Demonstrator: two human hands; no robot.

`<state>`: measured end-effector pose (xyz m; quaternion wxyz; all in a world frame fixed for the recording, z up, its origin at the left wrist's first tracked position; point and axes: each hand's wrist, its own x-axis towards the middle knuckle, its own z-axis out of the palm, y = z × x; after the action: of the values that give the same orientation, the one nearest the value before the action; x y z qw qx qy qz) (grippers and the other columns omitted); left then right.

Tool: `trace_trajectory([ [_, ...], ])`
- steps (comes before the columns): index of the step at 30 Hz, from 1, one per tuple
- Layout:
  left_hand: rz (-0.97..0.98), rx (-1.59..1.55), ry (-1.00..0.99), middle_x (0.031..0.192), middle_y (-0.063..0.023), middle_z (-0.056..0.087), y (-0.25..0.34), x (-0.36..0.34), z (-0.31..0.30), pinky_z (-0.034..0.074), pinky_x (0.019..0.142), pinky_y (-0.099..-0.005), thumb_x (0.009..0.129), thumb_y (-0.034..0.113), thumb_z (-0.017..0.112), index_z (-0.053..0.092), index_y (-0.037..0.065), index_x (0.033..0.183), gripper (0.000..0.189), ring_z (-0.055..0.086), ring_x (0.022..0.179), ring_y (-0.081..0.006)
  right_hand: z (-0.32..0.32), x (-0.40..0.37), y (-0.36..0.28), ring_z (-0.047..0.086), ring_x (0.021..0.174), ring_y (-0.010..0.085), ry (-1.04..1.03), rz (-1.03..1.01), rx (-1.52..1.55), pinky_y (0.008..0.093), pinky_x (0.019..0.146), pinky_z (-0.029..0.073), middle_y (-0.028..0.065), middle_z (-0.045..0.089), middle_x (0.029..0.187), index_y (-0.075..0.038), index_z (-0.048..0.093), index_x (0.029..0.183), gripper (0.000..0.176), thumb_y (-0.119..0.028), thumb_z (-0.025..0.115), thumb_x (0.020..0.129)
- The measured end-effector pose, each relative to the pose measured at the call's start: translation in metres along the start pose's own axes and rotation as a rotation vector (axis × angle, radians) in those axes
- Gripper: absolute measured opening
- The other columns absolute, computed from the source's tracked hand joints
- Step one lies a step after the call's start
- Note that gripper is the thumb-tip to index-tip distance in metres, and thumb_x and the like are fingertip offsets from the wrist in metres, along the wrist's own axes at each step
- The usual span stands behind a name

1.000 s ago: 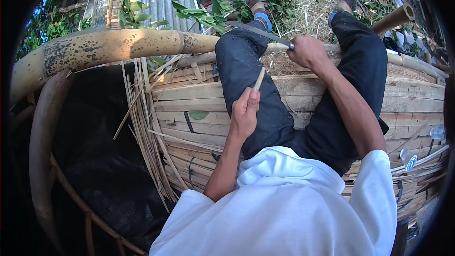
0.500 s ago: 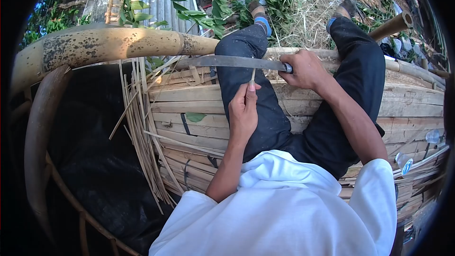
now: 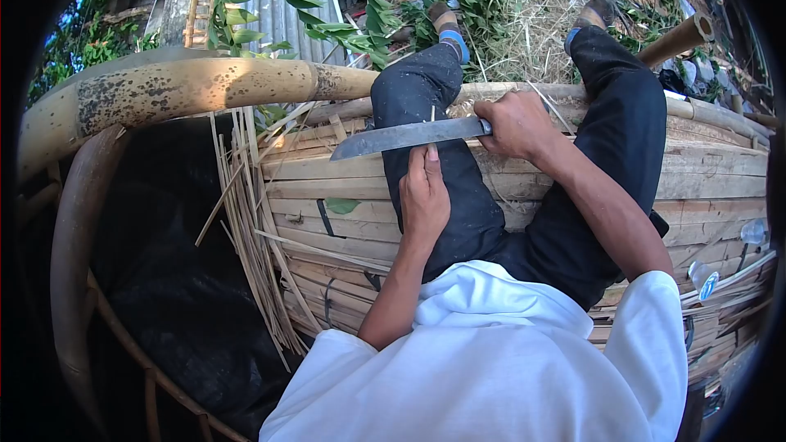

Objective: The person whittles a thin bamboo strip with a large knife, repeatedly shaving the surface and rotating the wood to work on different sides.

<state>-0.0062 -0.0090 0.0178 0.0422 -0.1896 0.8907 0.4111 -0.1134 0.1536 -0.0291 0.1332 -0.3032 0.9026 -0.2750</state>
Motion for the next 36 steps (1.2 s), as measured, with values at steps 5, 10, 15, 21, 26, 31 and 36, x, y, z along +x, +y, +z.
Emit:
trace_trajectory([
  [5,0.017,-0.005,0.027,0.069,-0.0231,0.056,-0.001,0.0,0.002,0.042,0.06,-0.0451,0.102,0.03,0.036,0.053,-0.002,0.106,0.036,0.058,0.065,-0.0401,-0.003,-0.001,-0.003,0.064,0.062,0.0352,0.029,-0.01,-0.009,0.0469,0.057,0.049,0.0154,0.062,0.062,-0.01,0.063,0.079,0.021,-0.026,0.065,0.066],
  [10,-0.002,0.042,-0.003,0.062,-0.0202,0.053,0.001,-0.001,0.0,0.04,0.055,-0.0452,0.102,0.032,0.036,0.051,-0.001,0.095,0.037,0.057,0.058,-0.037,-0.002,0.0,-0.001,0.064,0.064,0.0348,0.038,0.013,0.009,0.0461,0.059,0.05,0.0155,0.063,0.063,-0.011,0.066,0.083,0.024,-0.027,0.066,0.066],
  [15,0.023,0.041,0.006,0.061,-0.0201,0.053,0.002,-0.002,0.0,0.04,0.054,-0.0444,0.102,0.031,0.036,0.052,-0.001,0.096,0.036,0.056,0.057,-0.0363,-0.005,0.001,-0.001,0.065,0.065,0.0345,0.003,0.011,0.016,0.0459,0.061,0.05,0.0155,0.064,0.064,-0.012,0.068,0.088,0.027,-0.027,0.066,0.065],
  [21,0.105,0.07,0.049,0.061,-0.0204,0.052,-0.003,-0.002,0.003,0.04,0.053,-0.0439,0.102,0.03,0.036,0.052,-0.001,0.094,0.036,0.056,0.057,-0.0375,-0.008,0.004,0.002,0.065,0.065,0.0342,-0.022,0.003,-0.021,0.0452,0.061,0.051,0.0152,0.064,0.065,-0.013,0.069,0.088,0.026,-0.025,0.066,0.065],
  [26,0.025,0.037,0.03,0.058,-0.0051,0.044,-0.009,-0.003,0.002,0.037,0.053,-0.0322,0.101,0.039,0.036,0.05,-0.001,0.083,0.046,0.042,0.055,-0.0152,-0.009,0.005,0.009,0.065,0.066,0.0346,-0.069,0.059,-0.063,0.0445,0.061,0.052,0.0152,0.065,0.068,-0.011,0.068,0.084,0.024,-0.025,0.066,0.065],
  [31,0.062,0.006,0.004,0.058,-0.0024,0.041,-0.013,0.004,0.004,0.035,0.052,-0.0298,0.101,0.039,0.037,0.049,0.001,0.082,0.045,0.041,0.055,-0.0108,-0.013,0.009,0.023,0.065,0.066,0.0351,-0.073,0.066,-0.11,0.0455,0.061,0.052,0.0154,0.065,0.068,-0.01,0.068,0.084,0.023,-0.025,0.065,0.066],
  [36,0.049,-0.156,0.084,0.055,-0.0054,0.038,-0.023,-0.009,-0.014,0.032,0.046,-0.0327,0.102,0.037,0.035,0.047,0.0,0.081,0.044,0.039,0.048,-0.0135,-0.025,0.014,0.101,0.065,0.068,0.0363,0.083,0.544,-0.132,0.0453,0.064,0.052,0.0188,0.065,0.069,-0.007,0.069,0.082,0.022,-0.027,0.06,0.078],
])
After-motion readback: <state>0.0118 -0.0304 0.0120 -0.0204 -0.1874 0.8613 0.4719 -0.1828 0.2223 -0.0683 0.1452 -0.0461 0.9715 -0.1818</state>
